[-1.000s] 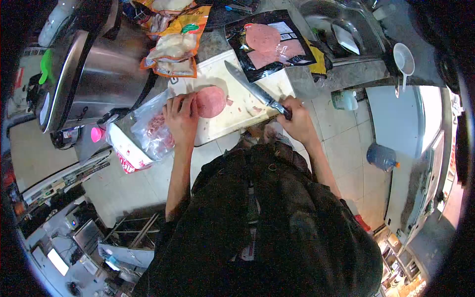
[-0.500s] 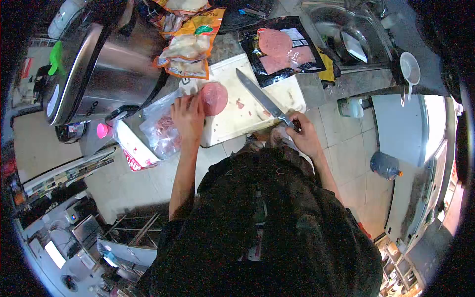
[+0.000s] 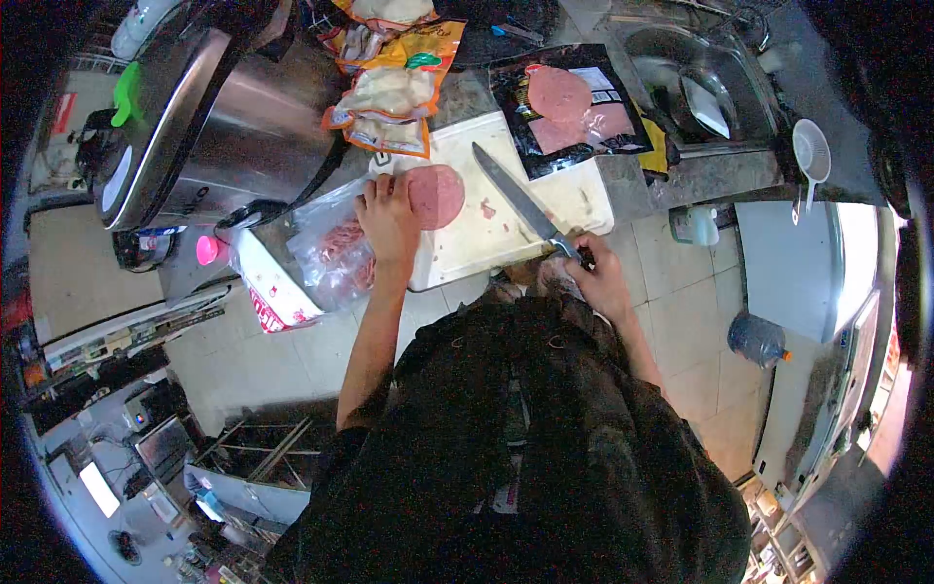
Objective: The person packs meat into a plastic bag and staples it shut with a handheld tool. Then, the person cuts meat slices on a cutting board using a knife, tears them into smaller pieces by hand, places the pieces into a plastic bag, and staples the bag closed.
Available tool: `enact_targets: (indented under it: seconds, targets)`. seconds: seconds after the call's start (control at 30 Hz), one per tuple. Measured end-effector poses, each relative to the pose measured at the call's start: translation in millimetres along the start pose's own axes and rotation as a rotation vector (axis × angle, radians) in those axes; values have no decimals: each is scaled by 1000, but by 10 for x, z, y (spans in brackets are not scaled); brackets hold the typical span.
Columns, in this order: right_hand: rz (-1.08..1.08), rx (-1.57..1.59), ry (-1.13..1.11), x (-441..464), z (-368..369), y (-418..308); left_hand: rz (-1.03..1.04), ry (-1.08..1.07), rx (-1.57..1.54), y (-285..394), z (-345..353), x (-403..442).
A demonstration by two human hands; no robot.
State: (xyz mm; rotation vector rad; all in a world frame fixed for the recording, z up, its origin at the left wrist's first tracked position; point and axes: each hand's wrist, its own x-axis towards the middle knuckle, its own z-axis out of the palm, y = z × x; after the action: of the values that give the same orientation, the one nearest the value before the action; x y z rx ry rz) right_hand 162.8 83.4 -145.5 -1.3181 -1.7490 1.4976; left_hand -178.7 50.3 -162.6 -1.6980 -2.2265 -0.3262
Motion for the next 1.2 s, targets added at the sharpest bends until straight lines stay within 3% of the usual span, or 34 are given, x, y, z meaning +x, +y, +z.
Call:
enact_targets:
  seconds: [0.57, 0.67, 0.8, 0.83, 0.93, 1.07, 1.13, 1.2]
  targets:
    - [32, -35, -7, -25, 15, -115, -17, 9, -22, -18, 56, -40]
    - [-86, -184, 25, -18, -1, 167, -13, 23, -172, 29, -78, -34]
    - [9, -47, -16, -43, -27, -85, 9, 30, -439, 47, -267, -62]
    - [21, -11, -8, -60, -30, -101, -179, -75, -701, 83, -337, -98]
    - [122, 135, -22, -135, -70, -5, -323, -172, -1008, 141, -569, -101]
    - [268, 204, -48, -280, -197, 98, -403, -132, -1383, 276, -608, -11]
    - [165, 244, -6, -358, -245, 134, -343, -181, -1407, 416, -632, 91]
    - [101, 284, 58, -388, -290, 185, -478, -236, -1530, 598, -385, 67]
